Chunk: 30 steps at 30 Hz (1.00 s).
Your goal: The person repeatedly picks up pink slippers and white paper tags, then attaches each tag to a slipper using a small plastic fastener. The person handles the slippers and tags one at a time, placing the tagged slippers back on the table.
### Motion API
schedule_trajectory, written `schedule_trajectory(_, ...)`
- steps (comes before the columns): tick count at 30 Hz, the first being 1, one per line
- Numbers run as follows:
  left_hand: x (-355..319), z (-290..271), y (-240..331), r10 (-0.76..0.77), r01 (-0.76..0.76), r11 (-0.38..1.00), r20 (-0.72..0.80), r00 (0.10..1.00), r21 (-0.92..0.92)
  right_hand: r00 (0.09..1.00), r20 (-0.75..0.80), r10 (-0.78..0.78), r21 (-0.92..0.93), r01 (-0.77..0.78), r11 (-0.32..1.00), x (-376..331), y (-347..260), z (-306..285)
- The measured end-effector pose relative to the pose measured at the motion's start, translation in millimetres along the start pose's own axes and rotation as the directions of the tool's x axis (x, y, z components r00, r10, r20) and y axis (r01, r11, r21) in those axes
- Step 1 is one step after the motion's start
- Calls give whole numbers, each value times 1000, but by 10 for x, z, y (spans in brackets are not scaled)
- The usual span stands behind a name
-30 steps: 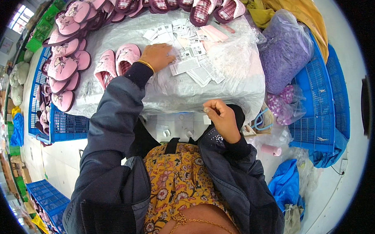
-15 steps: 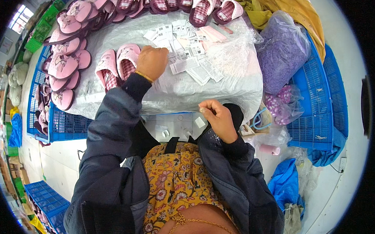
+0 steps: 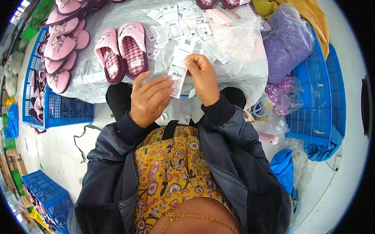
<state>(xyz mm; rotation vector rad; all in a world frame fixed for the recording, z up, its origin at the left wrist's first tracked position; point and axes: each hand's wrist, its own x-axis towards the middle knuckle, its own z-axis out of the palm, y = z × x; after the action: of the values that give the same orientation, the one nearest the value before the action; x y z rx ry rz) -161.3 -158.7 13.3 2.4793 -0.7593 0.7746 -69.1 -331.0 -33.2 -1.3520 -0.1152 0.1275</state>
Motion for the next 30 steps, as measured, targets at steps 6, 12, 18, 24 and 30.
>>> schedule_trajectory(6,-70,47,-57,-597,634,421,329,732,-648,989,63,-133,-137,140,981,-199,-133,95)
schedule_trajectory(12,-94,233,-79,-621,605,-133,542,567,-785,937,115,-329,-400,347,848,-314,-219,49)
schedule_trajectory(18,-74,179,-60,-605,620,-88,536,588,-780,702,327,-633,-629,662,408,-402,-396,35)
schedule_trajectory(24,-92,167,-36,-524,552,234,374,765,-800,715,364,-597,-571,678,463,-473,-342,73)
schedule_trajectory(30,-112,241,69,-582,543,294,303,755,-787,776,283,-563,-546,613,571,-572,-219,77)
